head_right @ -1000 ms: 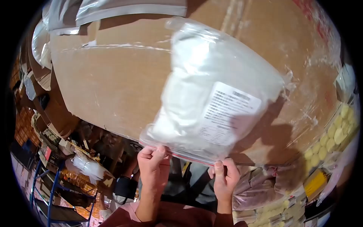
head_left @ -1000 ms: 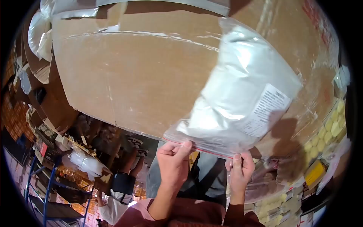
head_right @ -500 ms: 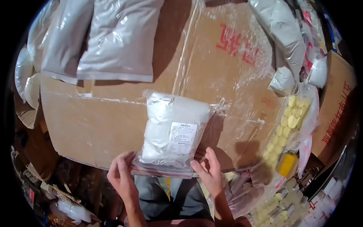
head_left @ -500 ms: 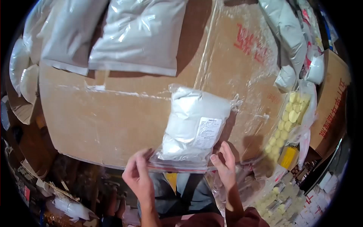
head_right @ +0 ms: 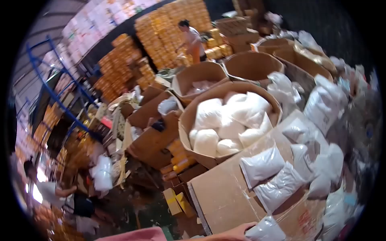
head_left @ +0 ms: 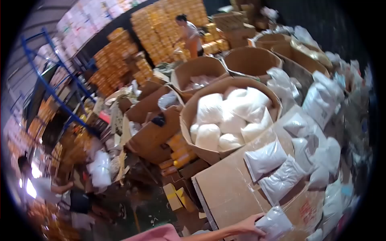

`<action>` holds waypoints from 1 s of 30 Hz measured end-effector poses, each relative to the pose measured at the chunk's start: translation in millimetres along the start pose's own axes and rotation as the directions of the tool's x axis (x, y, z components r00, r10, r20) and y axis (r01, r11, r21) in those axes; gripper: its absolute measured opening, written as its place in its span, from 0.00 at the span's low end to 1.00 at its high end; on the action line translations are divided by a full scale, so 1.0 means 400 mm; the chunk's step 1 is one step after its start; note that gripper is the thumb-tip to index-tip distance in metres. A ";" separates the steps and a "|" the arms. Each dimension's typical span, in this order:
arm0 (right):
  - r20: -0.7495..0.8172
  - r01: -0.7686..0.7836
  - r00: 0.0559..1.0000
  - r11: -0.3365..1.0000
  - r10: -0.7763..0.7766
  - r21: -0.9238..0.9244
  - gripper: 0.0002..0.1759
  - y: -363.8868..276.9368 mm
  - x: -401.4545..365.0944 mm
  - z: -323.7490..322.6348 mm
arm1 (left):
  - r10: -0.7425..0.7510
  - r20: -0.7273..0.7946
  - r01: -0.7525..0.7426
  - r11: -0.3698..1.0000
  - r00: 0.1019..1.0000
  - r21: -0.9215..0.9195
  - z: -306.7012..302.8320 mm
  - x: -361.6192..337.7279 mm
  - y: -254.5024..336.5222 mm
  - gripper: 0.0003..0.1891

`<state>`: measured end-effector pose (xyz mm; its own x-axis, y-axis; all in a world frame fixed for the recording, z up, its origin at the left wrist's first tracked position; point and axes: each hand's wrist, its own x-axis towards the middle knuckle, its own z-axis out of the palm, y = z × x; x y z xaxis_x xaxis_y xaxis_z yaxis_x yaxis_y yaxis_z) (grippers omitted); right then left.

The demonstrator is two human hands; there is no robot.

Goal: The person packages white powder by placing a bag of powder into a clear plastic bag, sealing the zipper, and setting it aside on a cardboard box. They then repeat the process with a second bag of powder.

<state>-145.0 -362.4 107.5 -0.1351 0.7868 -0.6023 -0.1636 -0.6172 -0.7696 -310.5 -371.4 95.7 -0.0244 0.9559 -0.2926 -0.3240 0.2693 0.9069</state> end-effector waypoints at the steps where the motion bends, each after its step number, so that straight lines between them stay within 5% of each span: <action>1: 0.051 0.034 0.998 0.999 -0.034 0.001 0.25 -0.033 -0.048 0.011 | 0.050 -0.085 -0.045 0.997 0.995 0.058 0.012 -0.054 0.049 0.38; 3: 0.104 0.092 0.990 0.996 -0.093 0.021 0.24 -0.091 -0.143 0.005 | 0.138 -0.206 -0.105 0.981 0.969 0.163 0.045 -0.141 0.097 0.39; 5: 0.267 0.102 0.956 0.991 -0.123 0.091 0.21 -0.133 -0.202 0.017 | 0.154 -0.269 -0.154 0.988 0.951 0.019 0.047 -0.194 0.131 0.39; 8: 0.451 0.025 0.891 0.987 0.050 -0.159 0.30 -0.217 -0.278 0.039 | -0.059 -0.268 0.023 0.990 0.962 -0.136 0.076 -0.305 0.289 0.34; 11: 0.485 0.428 0.821 0.886 -0.300 -0.177 0.34 -0.297 -0.396 0.122 | -0.114 -0.310 0.058 0.981 0.944 -0.184 0.092 -0.383 0.362 0.28; 12: 0.464 0.425 0.836 0.880 -0.293 -0.210 0.34 -0.311 -0.407 0.132 | -0.142 -0.328 0.080 0.978 0.934 -0.194 0.087 -0.397 0.372 0.27; 17: 0.286 0.314 0.935 0.865 -0.210 -0.392 0.37 -0.299 -0.464 0.188 | -0.231 -0.224 0.136 0.918 0.947 -0.371 0.038 -0.434 0.410 0.24; 19: 0.318 0.109 0.947 0.977 -0.046 -0.184 0.39 -0.269 -0.463 0.239 | -0.335 -0.120 0.218 0.806 0.935 -0.550 -0.017 -0.431 0.374 0.22; 23: 0.394 0.058 0.919 0.986 0.009 -0.157 0.40 -0.230 -0.465 0.398 | -0.567 -0.032 0.367 0.573 0.823 -0.733 -0.144 -0.434 0.389 0.22; 27: 0.458 -0.011 0.884 0.983 0.094 -0.181 0.40 -0.157 -0.446 0.577 | -0.543 -0.211 0.288 0.689 0.813 -0.665 -0.305 -0.465 0.448 0.23; 30: 0.521 -0.057 0.837 0.974 0.167 -0.221 0.41 -0.115 -0.406 0.707 | -0.598 -0.106 0.409 0.656 0.794 -0.634 -0.443 -0.487 0.371 0.27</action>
<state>-391.9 -463.3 300.7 -0.6495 0.5525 -0.5224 0.0640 -0.6449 -0.7616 -521.2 -538.2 233.6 0.0740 0.5854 -0.8073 -0.8223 0.4938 0.2827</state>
